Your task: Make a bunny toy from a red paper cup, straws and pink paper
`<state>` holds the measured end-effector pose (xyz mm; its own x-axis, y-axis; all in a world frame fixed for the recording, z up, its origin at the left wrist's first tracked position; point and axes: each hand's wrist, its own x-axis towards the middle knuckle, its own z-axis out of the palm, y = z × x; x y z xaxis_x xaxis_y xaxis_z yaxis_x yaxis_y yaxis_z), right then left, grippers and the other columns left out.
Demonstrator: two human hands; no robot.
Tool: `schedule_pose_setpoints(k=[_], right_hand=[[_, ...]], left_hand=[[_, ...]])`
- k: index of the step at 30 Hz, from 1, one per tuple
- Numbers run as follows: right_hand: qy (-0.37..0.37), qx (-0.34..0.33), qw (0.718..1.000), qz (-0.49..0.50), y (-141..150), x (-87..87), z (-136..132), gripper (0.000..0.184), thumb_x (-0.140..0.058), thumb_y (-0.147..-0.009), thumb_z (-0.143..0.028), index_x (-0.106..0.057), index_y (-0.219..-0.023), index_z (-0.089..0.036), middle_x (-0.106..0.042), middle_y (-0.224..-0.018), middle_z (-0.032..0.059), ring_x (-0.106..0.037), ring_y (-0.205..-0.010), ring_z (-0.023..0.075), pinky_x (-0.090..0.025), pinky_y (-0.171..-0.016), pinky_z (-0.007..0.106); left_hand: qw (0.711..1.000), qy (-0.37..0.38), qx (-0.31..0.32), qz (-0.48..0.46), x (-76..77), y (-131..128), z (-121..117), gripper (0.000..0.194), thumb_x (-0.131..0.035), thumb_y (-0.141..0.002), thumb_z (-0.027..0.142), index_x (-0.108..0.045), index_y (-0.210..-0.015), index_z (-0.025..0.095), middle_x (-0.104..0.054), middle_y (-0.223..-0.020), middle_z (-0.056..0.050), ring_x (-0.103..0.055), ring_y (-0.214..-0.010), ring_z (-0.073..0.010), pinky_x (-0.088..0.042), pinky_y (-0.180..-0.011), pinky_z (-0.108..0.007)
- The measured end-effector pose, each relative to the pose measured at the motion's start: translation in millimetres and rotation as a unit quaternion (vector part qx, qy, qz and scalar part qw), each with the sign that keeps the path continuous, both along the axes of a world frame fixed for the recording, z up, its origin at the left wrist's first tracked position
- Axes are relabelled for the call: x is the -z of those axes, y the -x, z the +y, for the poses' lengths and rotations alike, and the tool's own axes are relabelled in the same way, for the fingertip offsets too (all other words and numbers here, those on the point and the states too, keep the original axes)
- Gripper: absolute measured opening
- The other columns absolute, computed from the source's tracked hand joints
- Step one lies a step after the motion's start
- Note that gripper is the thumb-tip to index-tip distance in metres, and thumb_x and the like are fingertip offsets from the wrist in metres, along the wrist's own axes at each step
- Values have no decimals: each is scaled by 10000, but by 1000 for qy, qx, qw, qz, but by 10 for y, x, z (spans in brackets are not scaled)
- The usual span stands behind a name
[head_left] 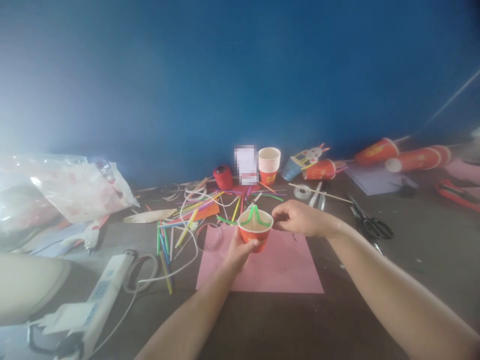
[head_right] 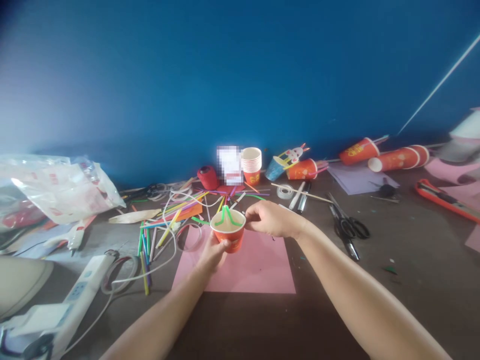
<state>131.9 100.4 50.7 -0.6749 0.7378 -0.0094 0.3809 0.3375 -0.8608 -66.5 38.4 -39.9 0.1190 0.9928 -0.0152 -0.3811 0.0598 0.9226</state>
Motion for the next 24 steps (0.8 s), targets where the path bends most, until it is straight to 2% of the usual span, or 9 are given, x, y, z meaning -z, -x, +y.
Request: schedule_pose_setpoints(k=[10, 15, 18, 24], right_hand=[[20, 7, 1000, -11, 19, 42, 16, 159, -532, -754, -253, -622, -648, -176, -543, -592, -29, -432, -509, 96, -362, -531, 241], [13, 11, 1000, -11, 22, 30, 19, 178, -529, -750, -257, -592, -605, -176, -506, -564, -36, -407, -508, 93, -335, -517, 234], [12, 6, 1000, -20, 29, 29, 23, 201, -520, -756, -273, -578, -593, -170, -487, -553, -41, -397, -499, 86, -321, -508, 228], [4, -5, 999, -39, 5, -10, 24, 216, -521, -770, -302, -609, -622, -172, -550, -579, -29, -467, -526, 100, -359, -535, 236]], left_hand=[[1000, 4, -13, -21, -45, -31, 13, 686, -795, -561, 422, -530, -1150, 190, -630, -1035, -80, -567, -981, -245, -431, -863, -354], [999, 0, -9, -31, -31, -26, 15, 643, -785, -591, 401, -534, -1148, 201, -638, -987, -58, -574, -918, -206, -437, -826, -319], [999, 1, -11, -31, -28, -26, 13, 659, -784, -583, 426, -536, -1148, 192, -640, -974, -61, -575, -906, -212, -436, -814, -324], [999, -3, -15, -35, -13, -19, 14, 647, -781, -585, 430, -548, -1138, 189, -645, -981, -66, -581, -908, -218, -434, -819, -334]])
